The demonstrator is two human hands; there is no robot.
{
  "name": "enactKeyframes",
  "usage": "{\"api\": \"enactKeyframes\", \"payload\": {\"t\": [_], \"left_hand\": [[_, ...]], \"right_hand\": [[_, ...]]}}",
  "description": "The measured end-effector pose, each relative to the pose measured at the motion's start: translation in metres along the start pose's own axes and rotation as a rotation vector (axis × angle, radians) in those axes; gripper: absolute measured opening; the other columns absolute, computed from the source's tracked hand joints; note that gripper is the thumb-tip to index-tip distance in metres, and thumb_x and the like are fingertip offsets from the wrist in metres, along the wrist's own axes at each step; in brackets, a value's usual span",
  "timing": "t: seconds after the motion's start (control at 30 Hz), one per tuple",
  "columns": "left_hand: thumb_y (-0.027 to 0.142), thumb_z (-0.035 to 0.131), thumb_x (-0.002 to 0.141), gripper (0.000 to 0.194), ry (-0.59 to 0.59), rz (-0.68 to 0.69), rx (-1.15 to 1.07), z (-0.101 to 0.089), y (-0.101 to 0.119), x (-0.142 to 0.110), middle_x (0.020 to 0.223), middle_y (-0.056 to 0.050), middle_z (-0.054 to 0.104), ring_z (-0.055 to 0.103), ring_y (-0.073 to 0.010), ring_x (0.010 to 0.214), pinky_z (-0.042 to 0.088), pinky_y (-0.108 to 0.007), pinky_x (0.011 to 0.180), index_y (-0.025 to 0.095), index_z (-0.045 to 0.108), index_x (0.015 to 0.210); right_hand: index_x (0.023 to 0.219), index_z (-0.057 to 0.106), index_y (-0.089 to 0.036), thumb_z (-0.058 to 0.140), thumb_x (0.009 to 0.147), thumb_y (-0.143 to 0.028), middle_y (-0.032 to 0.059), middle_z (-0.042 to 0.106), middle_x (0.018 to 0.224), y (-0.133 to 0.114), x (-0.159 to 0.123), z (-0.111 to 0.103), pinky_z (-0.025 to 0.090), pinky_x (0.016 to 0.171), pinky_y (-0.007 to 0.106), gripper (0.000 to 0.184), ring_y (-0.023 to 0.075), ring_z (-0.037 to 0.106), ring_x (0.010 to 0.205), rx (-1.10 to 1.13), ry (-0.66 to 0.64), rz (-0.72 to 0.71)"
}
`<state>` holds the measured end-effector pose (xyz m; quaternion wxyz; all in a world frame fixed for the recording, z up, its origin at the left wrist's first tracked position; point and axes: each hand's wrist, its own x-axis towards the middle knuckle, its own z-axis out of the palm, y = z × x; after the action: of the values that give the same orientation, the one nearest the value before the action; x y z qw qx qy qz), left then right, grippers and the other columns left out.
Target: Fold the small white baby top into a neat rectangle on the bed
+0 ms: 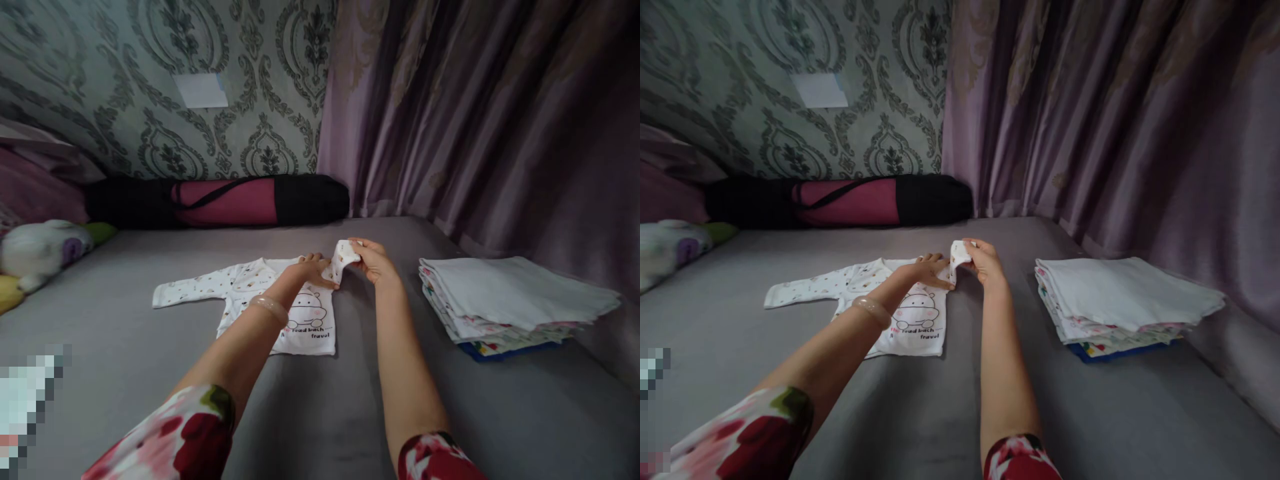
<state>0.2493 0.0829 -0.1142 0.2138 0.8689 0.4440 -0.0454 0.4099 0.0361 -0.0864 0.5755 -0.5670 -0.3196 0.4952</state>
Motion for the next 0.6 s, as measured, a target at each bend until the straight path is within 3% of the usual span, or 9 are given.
{"api": "enactKeyframes", "payload": {"t": [0.2,0.3,0.43,0.6], "left_hand": [[0.069,0.066,0.064,0.106,0.132,0.031,-0.180,0.004,-0.015,-0.020,0.156,-0.021,0.018,0.012,-0.0390,0.144,0.016,-0.055,0.113,0.019,0.027,0.148],[0.061,0.066,0.069,0.092,0.303,-0.013,-0.419,0.008,-0.026,-0.048,0.151,-0.021,0.031,0.028,-0.0363,0.140,0.028,-0.047,0.110,0.015,0.035,0.143],[0.050,0.057,0.083,0.062,0.526,-0.186,-0.963,0.021,-0.039,-0.088,0.133,-0.021,0.053,0.057,-0.0288,0.116,0.047,-0.041,0.096,0.012,0.048,0.131],[0.046,0.056,0.088,0.050,0.605,-0.223,-1.439,0.039,-0.052,-0.102,0.121,-0.022,0.059,0.064,-0.0225,0.103,0.050,-0.036,0.094,0.008,0.051,0.120]], "right_hand": [[0.091,0.065,-0.016,0.057,0.084,-0.015,0.0006,0.069,0.070,0.000,-0.002,0.008,0.049,0.048,0.019,0.011,0.0109,0.062,0.057,-0.007,0.034,0.014],[0.094,0.065,-0.016,0.057,0.084,-0.016,0.0009,0.069,0.071,0.002,-0.001,0.013,0.049,0.048,0.019,0.012,0.0113,0.062,0.058,-0.025,0.036,0.013],[0.097,0.064,-0.016,0.055,0.085,-0.017,0.0002,0.067,0.071,0.008,-0.004,0.032,0.048,0.045,0.019,0.015,0.0114,0.062,0.057,-0.075,0.018,0.001],[0.105,0.061,-0.016,0.051,0.089,-0.018,0.0022,0.068,0.078,0.023,-0.015,0.066,0.051,0.048,0.020,0.020,0.0122,0.063,0.061,-0.196,-0.036,-0.038]]}}
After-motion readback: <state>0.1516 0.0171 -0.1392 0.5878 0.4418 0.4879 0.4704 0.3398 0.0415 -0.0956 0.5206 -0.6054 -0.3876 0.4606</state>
